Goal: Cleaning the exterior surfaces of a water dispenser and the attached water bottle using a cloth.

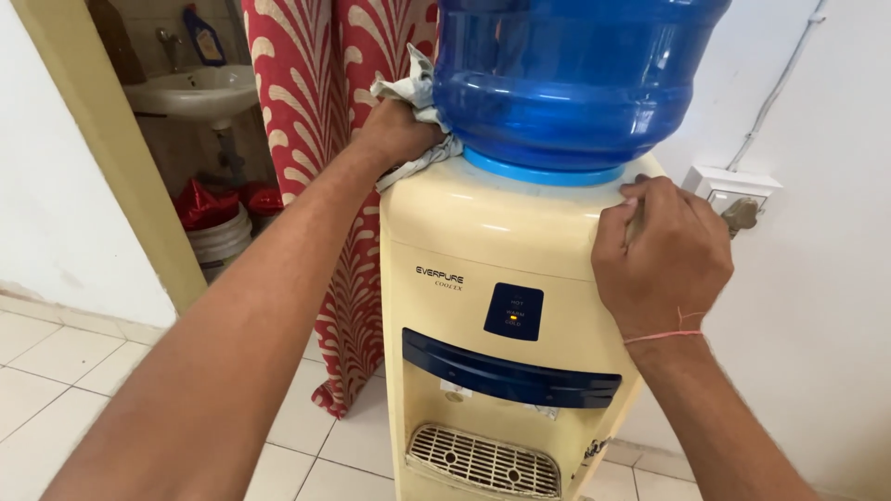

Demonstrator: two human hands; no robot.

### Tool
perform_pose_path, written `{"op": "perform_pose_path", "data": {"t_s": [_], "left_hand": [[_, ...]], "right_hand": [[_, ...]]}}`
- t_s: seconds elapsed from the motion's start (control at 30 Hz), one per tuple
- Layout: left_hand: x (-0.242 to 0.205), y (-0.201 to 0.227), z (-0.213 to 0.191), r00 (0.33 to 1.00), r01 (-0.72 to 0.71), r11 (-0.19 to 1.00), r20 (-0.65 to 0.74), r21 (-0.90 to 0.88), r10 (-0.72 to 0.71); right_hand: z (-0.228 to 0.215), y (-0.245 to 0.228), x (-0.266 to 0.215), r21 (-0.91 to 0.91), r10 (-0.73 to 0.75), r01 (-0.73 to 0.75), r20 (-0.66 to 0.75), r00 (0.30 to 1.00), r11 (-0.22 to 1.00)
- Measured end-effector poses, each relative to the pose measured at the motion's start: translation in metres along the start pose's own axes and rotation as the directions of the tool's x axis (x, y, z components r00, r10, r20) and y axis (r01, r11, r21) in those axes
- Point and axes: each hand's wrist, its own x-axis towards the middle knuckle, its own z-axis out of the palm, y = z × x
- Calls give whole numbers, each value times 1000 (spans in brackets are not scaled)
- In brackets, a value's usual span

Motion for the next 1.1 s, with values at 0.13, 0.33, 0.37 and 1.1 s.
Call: {"op": "perform_pose_path", "data": {"t_s": [0.13, 0.33, 0.37, 1.1], "left_hand": [[-10, 15, -5, 992, 123, 985, -23, -120, -126], [-63, 52, -33, 993, 120, 992, 3, -28, -120], [-75, 57, -39, 995, 99, 995, 35, -3, -99], [-61, 57, -44, 967, 125, 982, 239, -139, -89]], "right_hand": [[2, -1, 0, 3, -42, 42, -45, 998, 999], [-3, -7, 5, -26, -3, 1, -53, 999, 1000], [-4, -7, 6, 7, -7, 8, -46, 999, 1000], [-11, -13, 8, 42, 17, -17, -15, 1000, 999]]}}
